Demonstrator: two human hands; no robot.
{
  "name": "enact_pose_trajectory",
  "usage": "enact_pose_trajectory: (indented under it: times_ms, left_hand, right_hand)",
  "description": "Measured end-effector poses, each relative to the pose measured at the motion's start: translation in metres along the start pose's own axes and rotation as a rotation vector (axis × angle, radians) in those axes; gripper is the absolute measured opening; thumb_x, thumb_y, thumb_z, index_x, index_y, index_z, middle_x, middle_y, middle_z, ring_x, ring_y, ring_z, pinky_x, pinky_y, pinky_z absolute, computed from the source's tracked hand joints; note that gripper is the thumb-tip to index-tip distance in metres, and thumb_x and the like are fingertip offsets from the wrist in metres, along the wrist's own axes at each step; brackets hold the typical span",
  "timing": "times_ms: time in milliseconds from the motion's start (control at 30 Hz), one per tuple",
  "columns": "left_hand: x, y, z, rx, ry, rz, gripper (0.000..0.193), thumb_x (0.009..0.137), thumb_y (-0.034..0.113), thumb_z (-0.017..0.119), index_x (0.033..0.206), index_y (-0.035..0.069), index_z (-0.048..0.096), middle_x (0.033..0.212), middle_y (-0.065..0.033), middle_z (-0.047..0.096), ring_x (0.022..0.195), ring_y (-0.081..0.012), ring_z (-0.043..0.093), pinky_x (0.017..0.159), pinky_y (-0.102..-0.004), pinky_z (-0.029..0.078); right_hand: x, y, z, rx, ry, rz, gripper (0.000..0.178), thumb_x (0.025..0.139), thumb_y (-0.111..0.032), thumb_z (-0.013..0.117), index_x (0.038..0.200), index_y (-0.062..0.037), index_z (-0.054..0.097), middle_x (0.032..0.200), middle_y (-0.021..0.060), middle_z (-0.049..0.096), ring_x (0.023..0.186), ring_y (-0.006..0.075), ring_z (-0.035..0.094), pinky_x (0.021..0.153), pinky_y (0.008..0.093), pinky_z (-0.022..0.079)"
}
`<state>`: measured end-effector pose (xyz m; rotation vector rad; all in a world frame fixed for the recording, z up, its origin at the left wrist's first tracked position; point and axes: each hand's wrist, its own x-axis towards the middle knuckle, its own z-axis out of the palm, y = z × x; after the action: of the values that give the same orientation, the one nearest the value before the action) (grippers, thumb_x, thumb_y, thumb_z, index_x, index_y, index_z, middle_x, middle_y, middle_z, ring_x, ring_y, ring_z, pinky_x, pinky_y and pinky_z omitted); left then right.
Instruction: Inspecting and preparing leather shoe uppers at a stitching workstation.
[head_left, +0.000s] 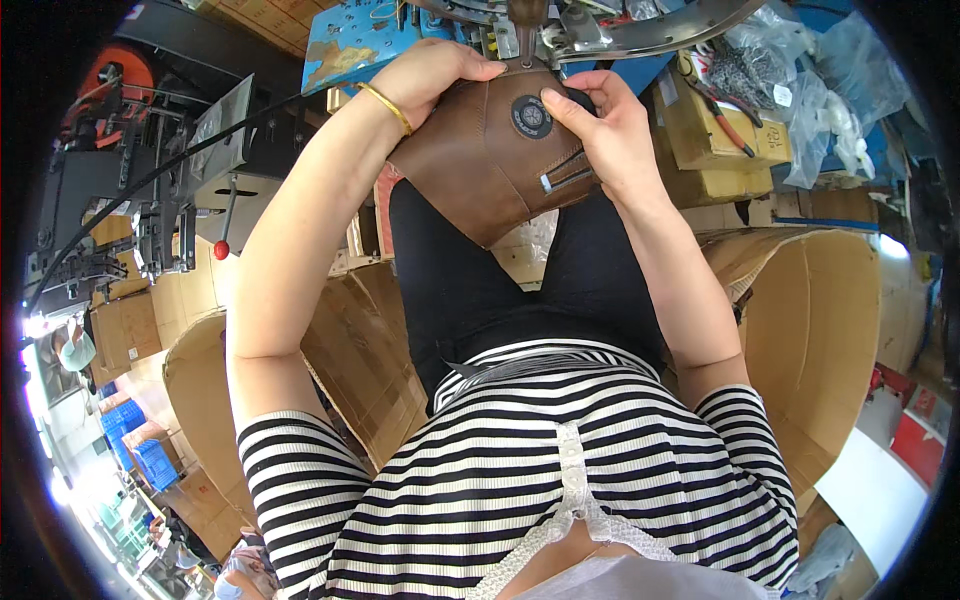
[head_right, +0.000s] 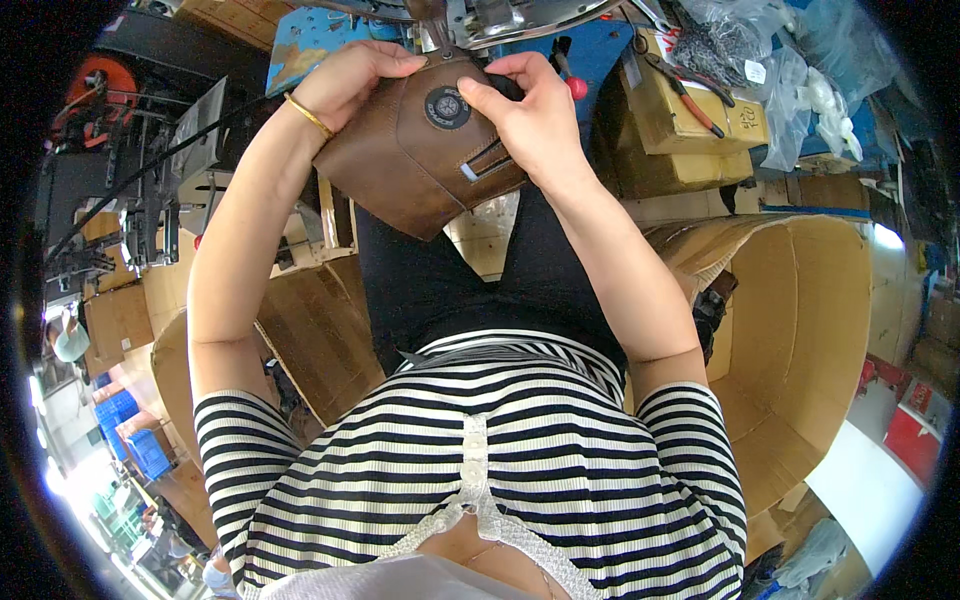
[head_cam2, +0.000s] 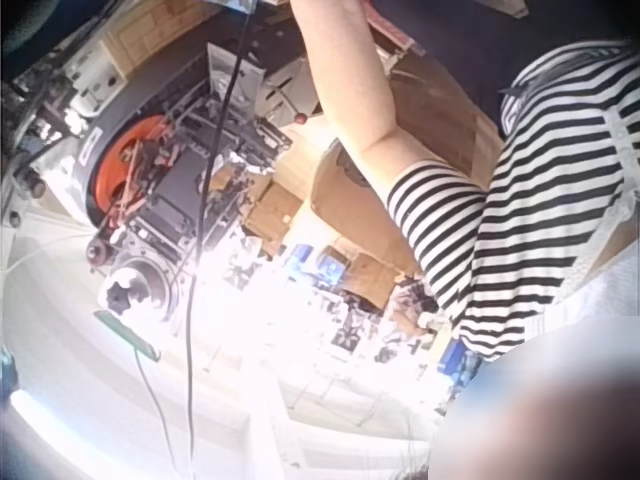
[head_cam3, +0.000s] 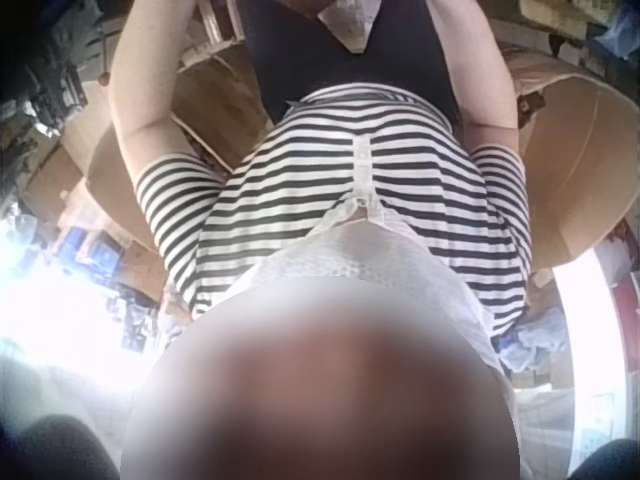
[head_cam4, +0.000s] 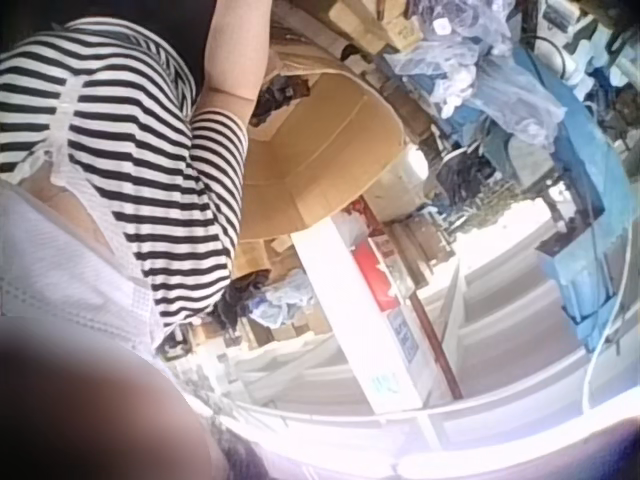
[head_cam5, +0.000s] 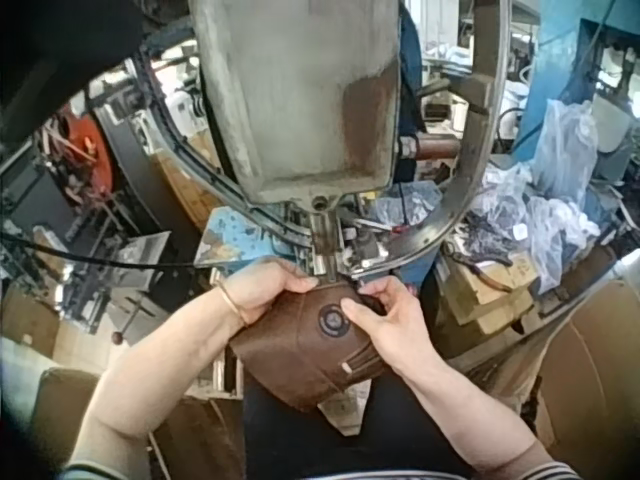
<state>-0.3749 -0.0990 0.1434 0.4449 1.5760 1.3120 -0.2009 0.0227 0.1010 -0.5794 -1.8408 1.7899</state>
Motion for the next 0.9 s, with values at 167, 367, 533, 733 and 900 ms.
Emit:
enact_pose_trajectory:
  times_ms: [167,367,533,733,900]
  left_hand:
    - [-0.003,-0.005,-0.006,0.04,0.0,0.147,0.018,0.082,0.013,0.067,0.092,-0.002,0.067,0.088,-0.0105,0.066,0.077,-0.0176,0.062,0.071,-0.0291,0.051]
    - [-0.007,0.003,0.016,0.178,0.037,0.144,0.021,0.081,0.019,0.071,0.093,0.002,0.068,0.088,-0.0047,0.066,0.081,-0.0144,0.061,0.072,-0.0281,0.049]
    - [-0.043,0.009,0.013,0.076,0.126,0.109,0.019,0.084,0.013,0.065,0.1,0.003,0.065,0.095,-0.0035,0.066,0.088,-0.0135,0.06,0.081,-0.0255,0.045]
    - [-0.159,-0.019,-0.067,0.258,0.185,0.06,0.033,0.088,0.019,0.058,0.114,0.0,0.058,0.106,-0.0062,0.062,0.095,-0.0179,0.06,0.086,-0.0304,0.047]
    - [-0.33,-0.016,-0.166,0.072,0.62,-0.061,0.049,0.086,0.028,0.06,0.126,0.0,0.053,0.121,-0.0127,0.057,0.113,-0.0224,0.053,0.095,-0.0349,0.043]
  right_hand:
    - [-0.003,-0.002,0.007,-0.026,0.028,-0.114,0.039,0.08,-0.018,0.075,0.103,0.0039,0.054,0.091,0.0125,0.065,0.083,0.0148,0.062,0.07,0.0252,0.049]
    - [0.0,0.014,-0.003,-0.048,0.109,-0.245,0.042,0.073,-0.025,0.079,0.099,0.0001,0.057,0.089,0.0109,0.065,0.08,0.0149,0.062,0.07,0.0285,0.05]
    - [-0.019,-0.017,-0.003,-0.211,0.014,-0.331,0.042,0.075,-0.028,0.076,0.103,-0.0024,0.058,0.095,0.0107,0.063,0.09,0.0256,0.062,0.08,0.034,0.049]
    - [-0.083,-0.016,-0.135,-0.414,0.266,-0.766,0.034,0.077,-0.014,0.072,0.107,-0.0049,0.058,0.117,0.0119,0.057,0.111,0.0272,0.053,0.096,0.0371,0.042]
    - [-0.175,0.123,-0.348,-0.332,1.019,-0.039,0.021,0.086,-0.008,0.062,0.106,0.0013,0.062,0.102,0.0046,0.064,0.092,0.0117,0.059,0.08,0.0241,0.047]
